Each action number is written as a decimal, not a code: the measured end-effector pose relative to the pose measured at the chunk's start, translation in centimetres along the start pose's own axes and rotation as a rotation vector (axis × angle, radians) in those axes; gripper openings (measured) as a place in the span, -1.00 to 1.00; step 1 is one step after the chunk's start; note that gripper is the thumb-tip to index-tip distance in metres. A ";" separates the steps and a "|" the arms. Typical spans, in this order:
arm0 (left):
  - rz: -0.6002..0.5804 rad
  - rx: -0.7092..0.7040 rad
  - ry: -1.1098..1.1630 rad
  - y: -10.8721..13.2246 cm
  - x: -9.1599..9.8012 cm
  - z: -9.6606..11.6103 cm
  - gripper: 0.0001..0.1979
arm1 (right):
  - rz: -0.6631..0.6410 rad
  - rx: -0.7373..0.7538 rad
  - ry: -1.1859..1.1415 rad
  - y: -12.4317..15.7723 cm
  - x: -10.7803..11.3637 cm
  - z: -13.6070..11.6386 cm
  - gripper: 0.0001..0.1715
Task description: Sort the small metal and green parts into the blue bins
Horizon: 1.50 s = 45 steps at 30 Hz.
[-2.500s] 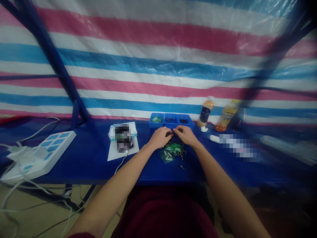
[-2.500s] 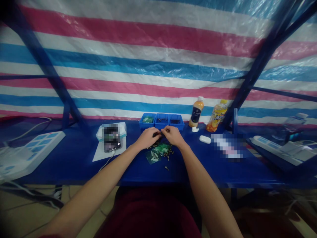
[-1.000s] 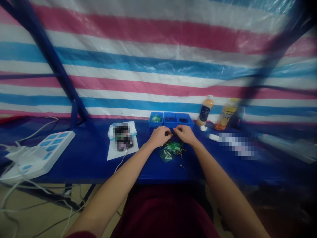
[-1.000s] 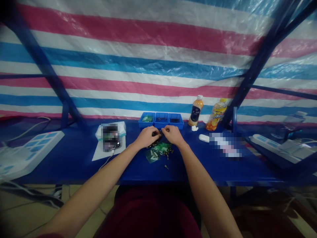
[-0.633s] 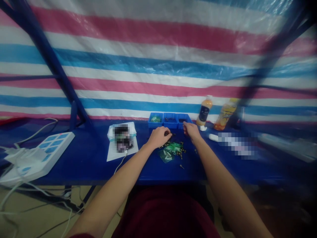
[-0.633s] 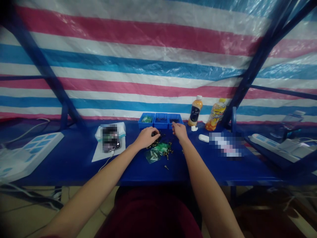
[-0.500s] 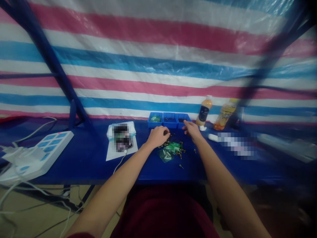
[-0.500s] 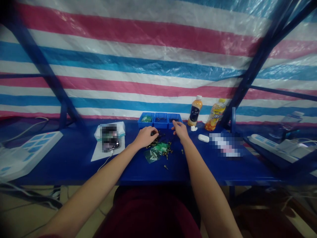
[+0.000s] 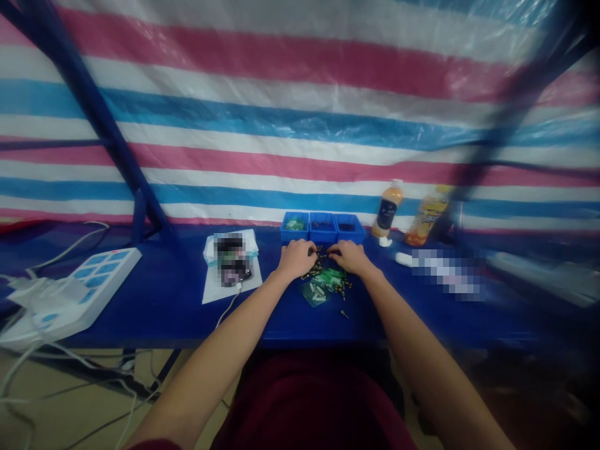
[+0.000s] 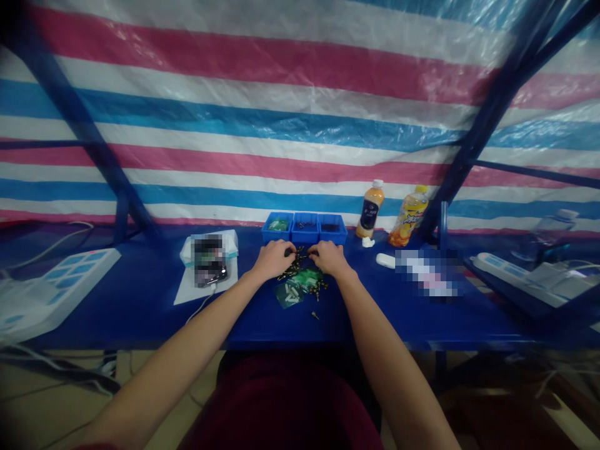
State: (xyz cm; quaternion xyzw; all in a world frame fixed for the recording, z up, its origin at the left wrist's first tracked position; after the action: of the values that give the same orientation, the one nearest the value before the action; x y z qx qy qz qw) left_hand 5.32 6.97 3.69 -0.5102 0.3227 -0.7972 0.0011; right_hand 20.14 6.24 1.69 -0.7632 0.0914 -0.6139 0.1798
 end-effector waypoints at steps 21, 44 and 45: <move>0.055 -0.041 0.098 -0.2 -0.1 0.2 -0.79 | 0.030 0.115 -0.173 -0.2 -0.5 -0.4 -0.63; 0.277 -0.223 0.518 -0.4 3.8 3.2 -0.84 | -0.017 -0.382 -1.421 0.3 0.6 -1.8 -0.56; 0.296 -0.217 0.524 -0.4 4.0 3.1 -0.85 | 0.006 -0.383 -1.408 0.3 0.8 -1.7 -0.56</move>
State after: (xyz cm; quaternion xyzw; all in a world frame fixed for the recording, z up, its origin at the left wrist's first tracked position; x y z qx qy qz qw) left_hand 6.07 4.34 8.02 -0.2321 0.4659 -0.8536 -0.0205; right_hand 18.75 5.43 2.66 -0.9950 0.0621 0.0498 0.0609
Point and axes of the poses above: each hand's wrist, its own y-axis away from the middle knuckle, its own x-axis out of the back of the hand, z = x × y, the point moved 9 cm from there along -y, towards the middle knuckle, and after that the axes turned 13 degrees about z, right-handed, at the moved point
